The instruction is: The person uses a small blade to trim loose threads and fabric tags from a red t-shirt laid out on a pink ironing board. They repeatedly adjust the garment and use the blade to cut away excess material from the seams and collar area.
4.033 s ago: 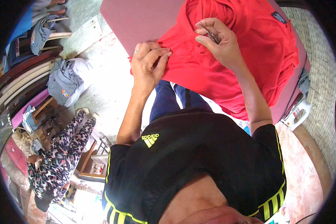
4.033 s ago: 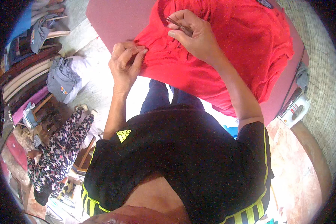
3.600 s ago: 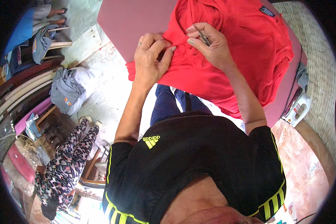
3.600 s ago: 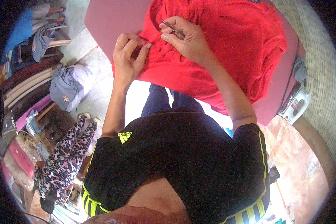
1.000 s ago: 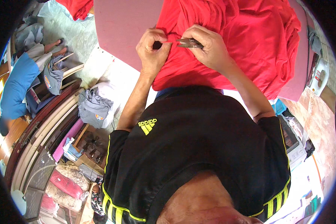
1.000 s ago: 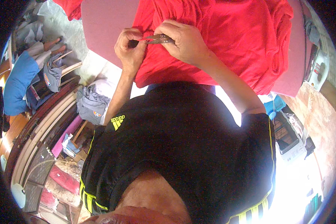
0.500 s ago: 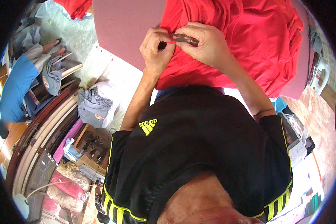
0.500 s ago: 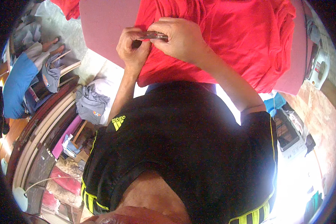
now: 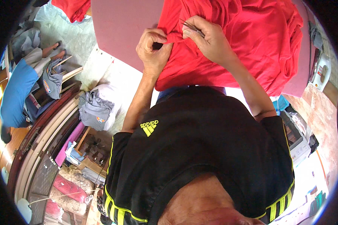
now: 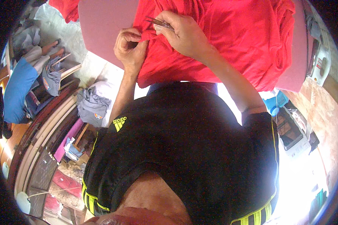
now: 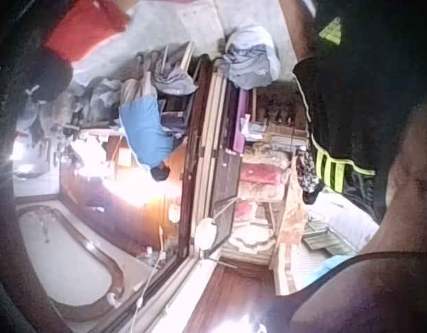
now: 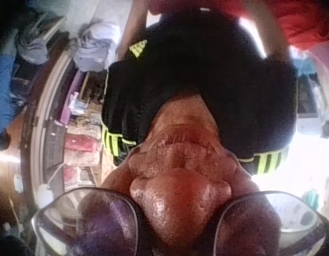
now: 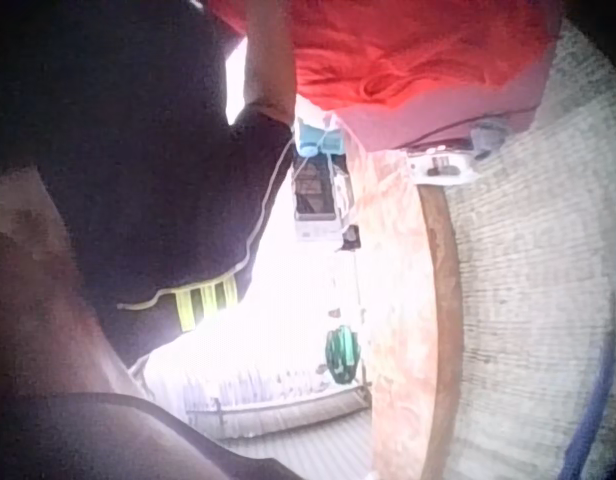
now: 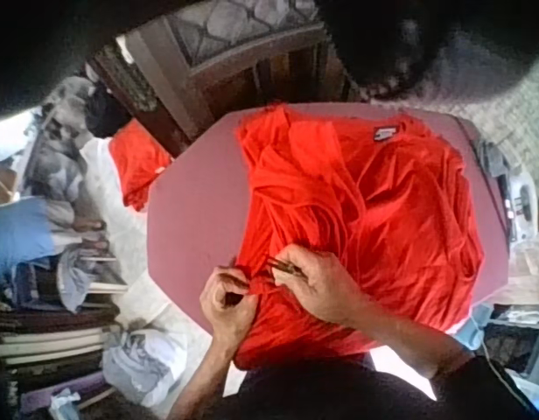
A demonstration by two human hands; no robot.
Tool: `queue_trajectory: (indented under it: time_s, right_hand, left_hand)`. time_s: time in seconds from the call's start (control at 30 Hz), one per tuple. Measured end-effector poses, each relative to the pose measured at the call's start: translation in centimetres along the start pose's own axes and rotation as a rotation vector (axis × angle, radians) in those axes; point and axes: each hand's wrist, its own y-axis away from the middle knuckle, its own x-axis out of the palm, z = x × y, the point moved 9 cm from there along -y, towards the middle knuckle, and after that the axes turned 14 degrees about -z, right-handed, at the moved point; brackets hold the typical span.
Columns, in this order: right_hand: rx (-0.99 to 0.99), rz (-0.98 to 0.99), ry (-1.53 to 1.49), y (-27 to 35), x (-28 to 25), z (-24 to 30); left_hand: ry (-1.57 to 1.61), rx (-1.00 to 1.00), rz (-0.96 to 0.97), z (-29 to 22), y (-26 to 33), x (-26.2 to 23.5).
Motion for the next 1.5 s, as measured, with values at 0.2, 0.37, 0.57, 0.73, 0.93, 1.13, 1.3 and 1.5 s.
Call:
queue_trajectory:
  time_s: [0.2,0.37,0.57,0.73,0.93,1.13,1.3,1.5]
  right_hand:
    - [-0.085,0.004,0.022,0.7,-0.6,0.5]
    - [-0.138,0.008,-0.028,0.8,-1.3,0.5]
    - [-0.272,0.004,0.080,1.5,-1.1,1.9]
    - [-0.324,-0.040,0.024,1.9,-1.0,2.1]
    - [-0.285,-0.092,-0.010,1.3,-1.0,1.5]
    - [-0.251,0.026,0.197,0.8,-0.1,2.2]
    - [-0.202,0.100,0.305,0.3,0.8,1.9]
    - [-0.054,0.150,0.249,-0.7,0.9,1.3]
  left_hand:
    - [0.004,-0.160,0.059,1.4,0.7,0.3]
    - [-0.035,0.002,0.150,-0.1,0.0,1.0]
    - [-0.076,0.149,0.149,-1.9,0.0,1.1]
    - [-0.194,0.138,0.126,-1.6,0.6,0.6]
    - [-0.200,0.172,0.126,-1.8,0.8,0.6]
    - [-0.179,0.199,0.092,-1.9,0.9,0.8]
    - [-0.183,0.266,0.054,-2.5,0.7,1.0]
    - [-0.130,0.243,0.053,-2.4,0.7,0.7]
